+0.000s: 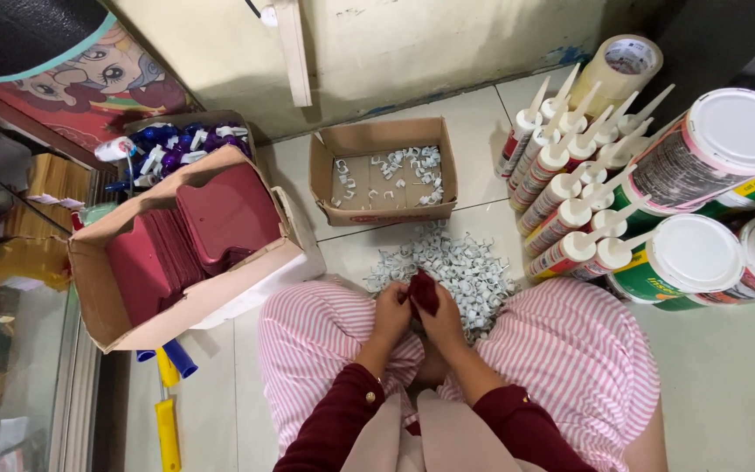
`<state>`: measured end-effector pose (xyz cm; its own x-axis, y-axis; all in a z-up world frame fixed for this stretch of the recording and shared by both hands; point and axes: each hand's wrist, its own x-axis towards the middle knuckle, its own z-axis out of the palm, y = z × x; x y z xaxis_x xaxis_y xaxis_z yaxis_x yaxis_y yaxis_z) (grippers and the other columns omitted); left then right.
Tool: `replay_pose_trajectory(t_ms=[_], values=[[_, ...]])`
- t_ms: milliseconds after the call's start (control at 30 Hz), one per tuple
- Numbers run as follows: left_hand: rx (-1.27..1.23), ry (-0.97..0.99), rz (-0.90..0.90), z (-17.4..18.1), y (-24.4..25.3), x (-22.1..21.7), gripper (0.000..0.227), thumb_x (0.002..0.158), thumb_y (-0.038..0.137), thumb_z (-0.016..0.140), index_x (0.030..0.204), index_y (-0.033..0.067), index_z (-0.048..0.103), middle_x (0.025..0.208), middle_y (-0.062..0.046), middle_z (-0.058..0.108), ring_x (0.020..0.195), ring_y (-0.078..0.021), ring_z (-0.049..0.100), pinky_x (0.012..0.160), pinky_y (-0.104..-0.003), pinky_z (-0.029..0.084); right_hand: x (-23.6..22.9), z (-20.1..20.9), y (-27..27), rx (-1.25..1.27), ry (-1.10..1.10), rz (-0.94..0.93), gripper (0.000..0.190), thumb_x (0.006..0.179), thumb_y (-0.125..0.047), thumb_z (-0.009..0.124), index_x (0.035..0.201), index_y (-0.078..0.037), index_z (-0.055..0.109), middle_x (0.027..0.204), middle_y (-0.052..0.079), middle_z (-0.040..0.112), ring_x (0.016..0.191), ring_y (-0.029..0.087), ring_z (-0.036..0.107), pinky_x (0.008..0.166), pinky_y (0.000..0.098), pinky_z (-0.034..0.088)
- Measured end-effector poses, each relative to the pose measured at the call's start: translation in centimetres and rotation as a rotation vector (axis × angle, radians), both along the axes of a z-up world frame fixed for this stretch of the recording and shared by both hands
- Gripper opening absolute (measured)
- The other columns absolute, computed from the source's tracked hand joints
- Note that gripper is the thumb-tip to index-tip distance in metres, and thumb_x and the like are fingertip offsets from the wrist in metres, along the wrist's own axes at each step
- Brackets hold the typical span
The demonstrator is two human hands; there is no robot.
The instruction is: The person sits on the floor and repeatedly picks up small white plastic clips from a pile, attaches them to a red fabric piece, and places the assembled items into a cardboard box. The person handles the clips and fabric by hand throughout the process.
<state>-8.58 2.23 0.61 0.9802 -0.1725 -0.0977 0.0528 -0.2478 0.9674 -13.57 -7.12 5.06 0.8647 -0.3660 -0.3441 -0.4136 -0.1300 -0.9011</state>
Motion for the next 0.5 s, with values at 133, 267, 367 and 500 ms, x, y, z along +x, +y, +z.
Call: replay_pose_trajectory(t_ms=[133,267,367,500], values=[[-0.039,0.110,-0.123,-1.8,0.4,0.6,0.008,0.076,0.016,0.064,0.075,0.0081,0.062,0.056,-0.004,0.056,0.054,-0.0119,0.051,0.053,-0.025,0.041,-0.2,-1.6,-0.5,-0.067,-0.086,-0.100,0.041,0.080,-0.028,0.062,0.112,-0.005,0.053,0.105,0.019,0.056,0.102,0.034,0.052,0.087,0.0452,0.043],[-0.013,0.090,-0.132,0.0,0.4,0.4,0.009,0.075,0.017,0.065,0.075,0.0083,0.064,0.054,-0.005,0.057,0.051,-0.0120,0.052,0.049,-0.024,0.041,-0.1,-2.9,-0.8,-0.062,-0.148,-0.244,0.032,0.079,-0.023,0.062,0.102,-0.001,0.057,0.096,0.021,0.060,0.097,0.033,0.055,0.082,0.0446,0.045],[-0.041,0.130,-0.120,0.6,0.3,0.2,0.010,0.077,0.018,0.064,0.078,0.0085,0.064,0.056,-0.004,0.058,0.052,-0.0112,0.051,0.049,-0.024,0.041,-0.2,-0.6,-0.9,0.062,-0.113,-0.319,0.032,0.082,-0.020,0.056,0.105,0.003,0.054,0.101,0.025,0.057,0.101,0.033,0.053,0.084,0.0454,0.043],[-0.156,0.231,-0.063,0.6,0.4,0.5,0.014,0.081,0.020,0.061,0.081,0.0062,0.062,0.063,-0.009,0.063,0.058,-0.0143,0.060,0.052,-0.023,0.047,-0.7,6.7,0.3,0.303,-0.016,-0.533,0.052,0.085,-0.033,0.054,0.118,0.007,0.044,0.116,0.026,0.048,0.112,0.032,0.045,0.093,0.0428,0.038]])
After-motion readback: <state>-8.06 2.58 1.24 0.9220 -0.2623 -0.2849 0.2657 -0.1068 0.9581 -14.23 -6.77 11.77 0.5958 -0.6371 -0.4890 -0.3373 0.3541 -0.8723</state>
